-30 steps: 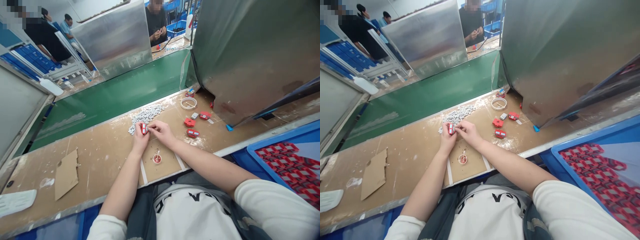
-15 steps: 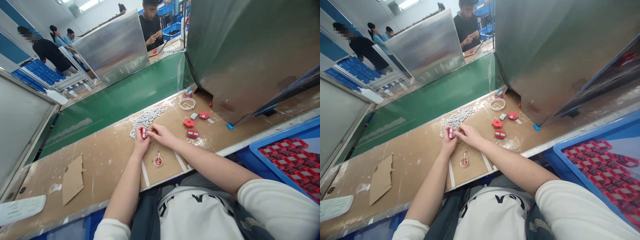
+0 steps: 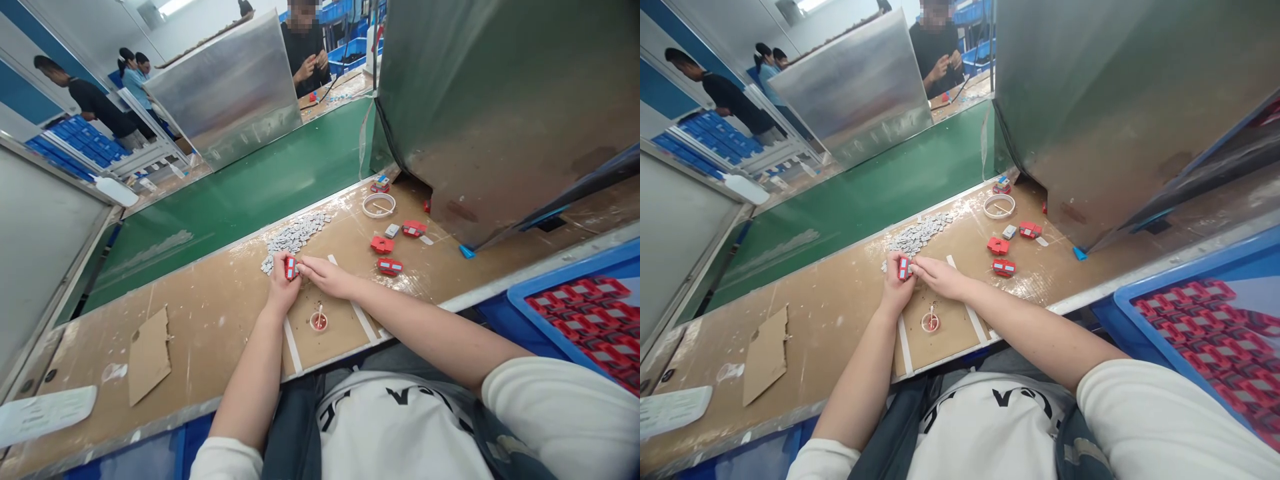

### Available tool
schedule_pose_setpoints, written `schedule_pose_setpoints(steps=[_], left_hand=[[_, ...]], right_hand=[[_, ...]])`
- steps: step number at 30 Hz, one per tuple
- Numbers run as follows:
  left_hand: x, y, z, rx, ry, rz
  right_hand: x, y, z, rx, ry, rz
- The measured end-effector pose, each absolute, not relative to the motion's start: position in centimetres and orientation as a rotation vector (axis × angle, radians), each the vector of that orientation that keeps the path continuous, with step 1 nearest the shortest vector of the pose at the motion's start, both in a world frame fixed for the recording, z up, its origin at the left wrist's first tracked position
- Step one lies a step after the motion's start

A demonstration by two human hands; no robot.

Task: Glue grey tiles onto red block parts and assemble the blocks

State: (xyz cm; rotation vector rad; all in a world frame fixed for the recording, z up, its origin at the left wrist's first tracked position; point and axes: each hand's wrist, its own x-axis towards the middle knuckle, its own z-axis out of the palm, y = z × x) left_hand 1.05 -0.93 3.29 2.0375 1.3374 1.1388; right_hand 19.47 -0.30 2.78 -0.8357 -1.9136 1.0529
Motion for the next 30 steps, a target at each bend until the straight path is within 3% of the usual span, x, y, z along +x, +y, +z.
schedule_pose_setpoints(steps=[30], left_hand=[[1.5, -0.9, 4.5, 1.979, 1.314, 1.011]], right_hand=[[19.4, -0.8, 3.1, -0.825, -1.889, 1.038]])
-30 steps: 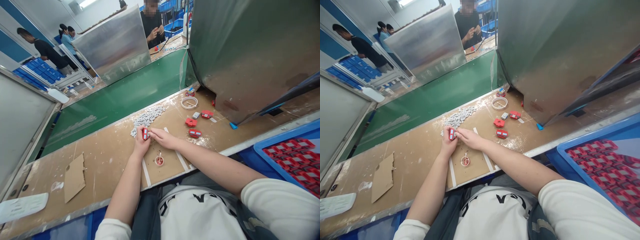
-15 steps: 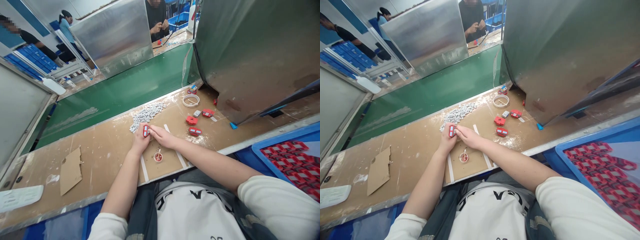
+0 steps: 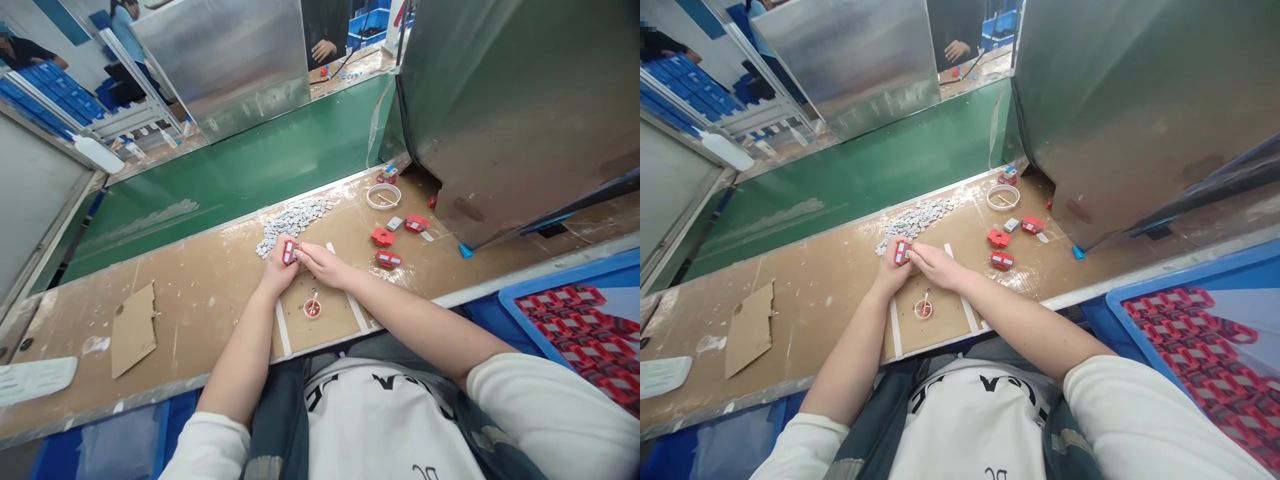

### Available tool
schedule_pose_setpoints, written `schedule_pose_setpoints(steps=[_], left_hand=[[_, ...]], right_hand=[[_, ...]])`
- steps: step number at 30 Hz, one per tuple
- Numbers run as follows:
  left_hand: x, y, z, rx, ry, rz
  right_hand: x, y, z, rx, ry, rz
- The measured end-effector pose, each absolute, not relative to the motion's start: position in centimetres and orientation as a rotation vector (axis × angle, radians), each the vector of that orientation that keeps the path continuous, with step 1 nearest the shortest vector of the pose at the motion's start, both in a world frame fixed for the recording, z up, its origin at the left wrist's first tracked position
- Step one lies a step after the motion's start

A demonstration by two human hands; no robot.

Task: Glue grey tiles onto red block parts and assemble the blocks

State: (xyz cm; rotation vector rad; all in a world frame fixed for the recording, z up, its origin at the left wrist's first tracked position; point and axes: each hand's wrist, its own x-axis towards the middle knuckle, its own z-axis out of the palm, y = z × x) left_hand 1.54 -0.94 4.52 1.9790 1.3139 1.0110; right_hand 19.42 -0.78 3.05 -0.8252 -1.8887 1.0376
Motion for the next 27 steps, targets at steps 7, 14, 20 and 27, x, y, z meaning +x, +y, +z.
schedule_pose_setpoints(steps=[7, 14, 20, 27], left_hand=[[1.47, -1.06, 4.58, 2.002, 1.303, 0.985], [1.46, -1.23, 4.47, 2.106, 1.320, 0.993], [1.54, -1.34, 4.34, 2.133, 1.350, 0.997], [1.59, -1.37, 4.46, 2.032, 1.219, 1.133]], right_hand=[[19.41, -1.01, 2.99, -0.866, -1.871, 1.075], [19.17, -1.39, 3.05, -0.852, -1.763, 1.216], [18.97, -1.15, 2.63, -0.841, -1.733, 1.248], [19.34, -1.27, 3.62, -0.751, -1.802, 1.187]])
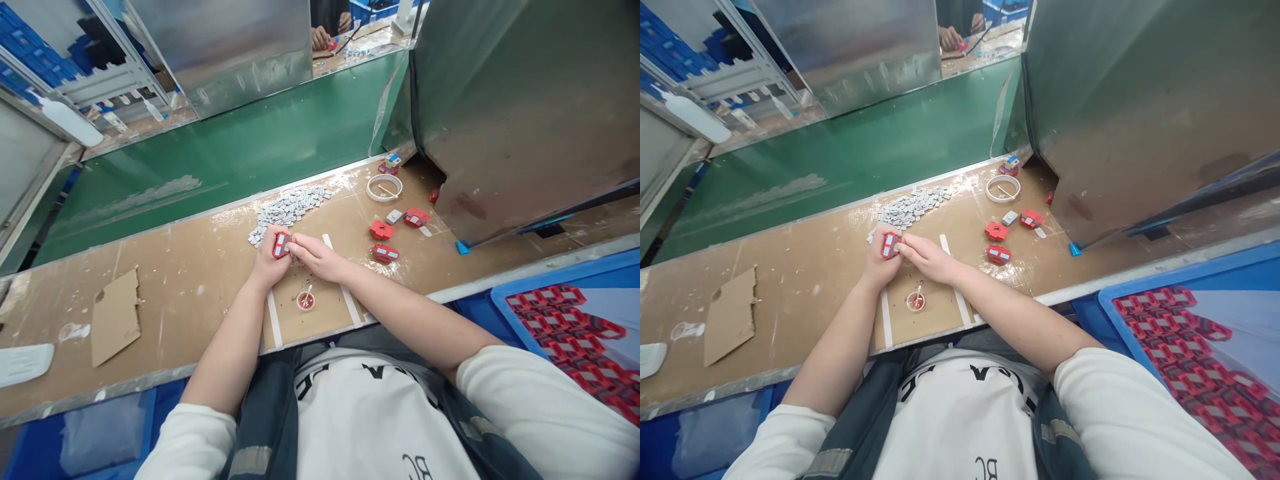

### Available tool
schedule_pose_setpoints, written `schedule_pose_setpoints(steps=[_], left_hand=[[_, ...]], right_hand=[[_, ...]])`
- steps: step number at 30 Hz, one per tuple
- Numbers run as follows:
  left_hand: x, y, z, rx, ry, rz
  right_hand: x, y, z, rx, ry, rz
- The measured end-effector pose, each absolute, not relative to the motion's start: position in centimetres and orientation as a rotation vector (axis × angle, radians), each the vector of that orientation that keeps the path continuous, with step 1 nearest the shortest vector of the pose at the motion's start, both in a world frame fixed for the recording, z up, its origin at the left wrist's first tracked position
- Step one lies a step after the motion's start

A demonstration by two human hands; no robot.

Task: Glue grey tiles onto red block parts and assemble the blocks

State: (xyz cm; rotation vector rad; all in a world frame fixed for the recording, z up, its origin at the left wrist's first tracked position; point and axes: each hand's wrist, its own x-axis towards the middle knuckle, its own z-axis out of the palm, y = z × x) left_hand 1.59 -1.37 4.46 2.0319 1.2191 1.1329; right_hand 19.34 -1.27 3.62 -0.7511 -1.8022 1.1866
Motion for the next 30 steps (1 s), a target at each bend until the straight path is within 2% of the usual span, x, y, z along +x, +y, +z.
schedule_pose_setpoints(steps=[12, 17, 21, 30], left_hand=[[0.8, -1.8, 5.4, 2.240, 1.090, 1.145], [1.0, -2.1, 5.6, 2.377, 1.074, 1.153], [1.1, -2.2, 4.9, 2.386, 1.044, 1.226], [1.4, -2.3, 4.4, 2.199, 1.179, 1.163]], right_hand=[[20.8, -1.1, 3.9, -0.887, -2.175, 0.589], [20.8, -1.3, 4.0, -0.912, -2.240, 0.462], [20.5, -1.7, 4.1, -0.903, -2.220, 0.503], [20.2, -1.5, 4.0, -0.819, -1.998, 0.867]])
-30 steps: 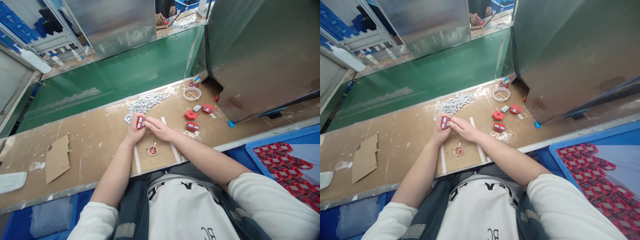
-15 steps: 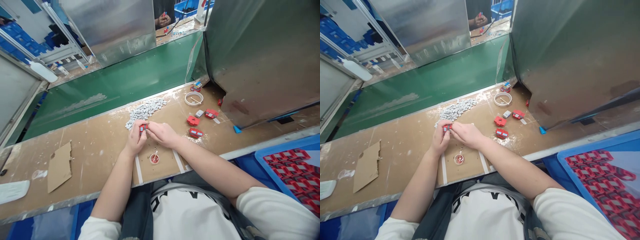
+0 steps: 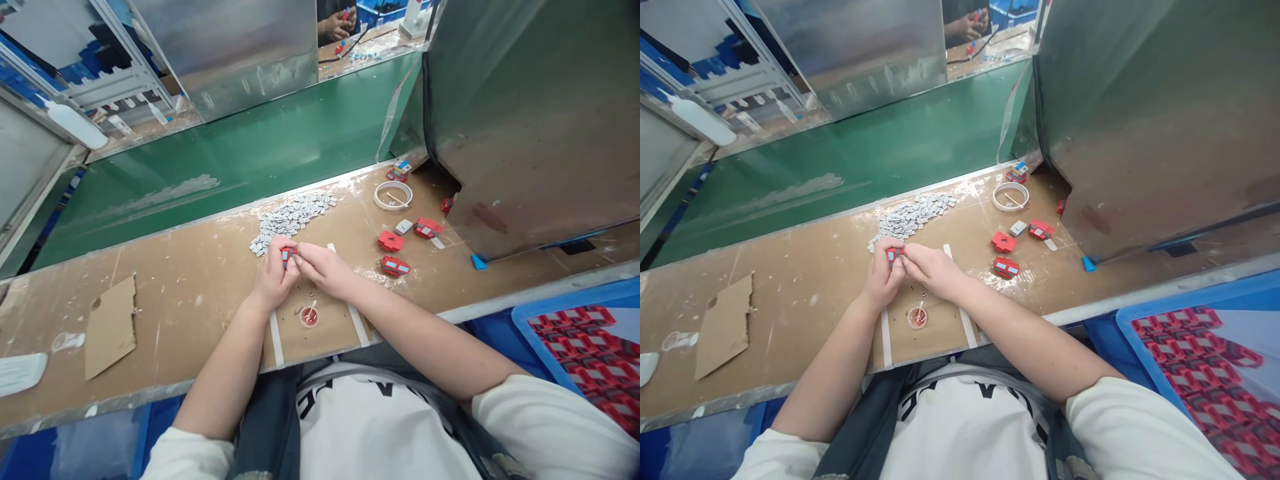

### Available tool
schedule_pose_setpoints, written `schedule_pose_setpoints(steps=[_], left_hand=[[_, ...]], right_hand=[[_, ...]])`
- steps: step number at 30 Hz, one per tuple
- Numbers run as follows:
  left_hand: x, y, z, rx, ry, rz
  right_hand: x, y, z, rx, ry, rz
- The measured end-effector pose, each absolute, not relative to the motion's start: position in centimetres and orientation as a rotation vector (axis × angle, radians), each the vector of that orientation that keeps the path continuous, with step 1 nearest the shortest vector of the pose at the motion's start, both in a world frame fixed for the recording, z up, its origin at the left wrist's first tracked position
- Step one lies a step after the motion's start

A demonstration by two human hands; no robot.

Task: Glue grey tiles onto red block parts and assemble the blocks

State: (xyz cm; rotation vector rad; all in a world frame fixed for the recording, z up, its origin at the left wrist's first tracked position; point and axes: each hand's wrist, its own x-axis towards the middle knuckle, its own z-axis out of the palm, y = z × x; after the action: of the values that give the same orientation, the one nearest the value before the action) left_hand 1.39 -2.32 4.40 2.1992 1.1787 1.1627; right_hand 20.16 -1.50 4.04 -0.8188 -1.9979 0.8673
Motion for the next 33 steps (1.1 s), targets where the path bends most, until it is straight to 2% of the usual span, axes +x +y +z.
schedule_pose_setpoints(steps=[6, 19, 24, 26, 33], left_hand=[[1.6, -1.7, 4.1, 1.597, 1.175, 0.993], [2.1, -1.6, 3.6, 1.312, 1.211, 1.005], [2.7, -1.3, 5.0, 0.951, 0.929, 1.097], [2.6, -1.1, 5.9, 0.812, 0.786, 1.127], [1.7, -1.2, 7.3, 0.653, 0.597, 1.098]], right_hand=[[20.5, -0.5, 4.4, -0.948, -2.099, 0.888], [19.8, -0.7, 4.1, -1.207, -2.155, 0.944], [20.7, -1.0, 5.2, -1.051, -2.038, 1.062], [21.2, -1.7, 6.2, -1.038, -2.053, 1.013], [22.8, -5.1, 7.3, -0.952, -2.539, 0.781]])
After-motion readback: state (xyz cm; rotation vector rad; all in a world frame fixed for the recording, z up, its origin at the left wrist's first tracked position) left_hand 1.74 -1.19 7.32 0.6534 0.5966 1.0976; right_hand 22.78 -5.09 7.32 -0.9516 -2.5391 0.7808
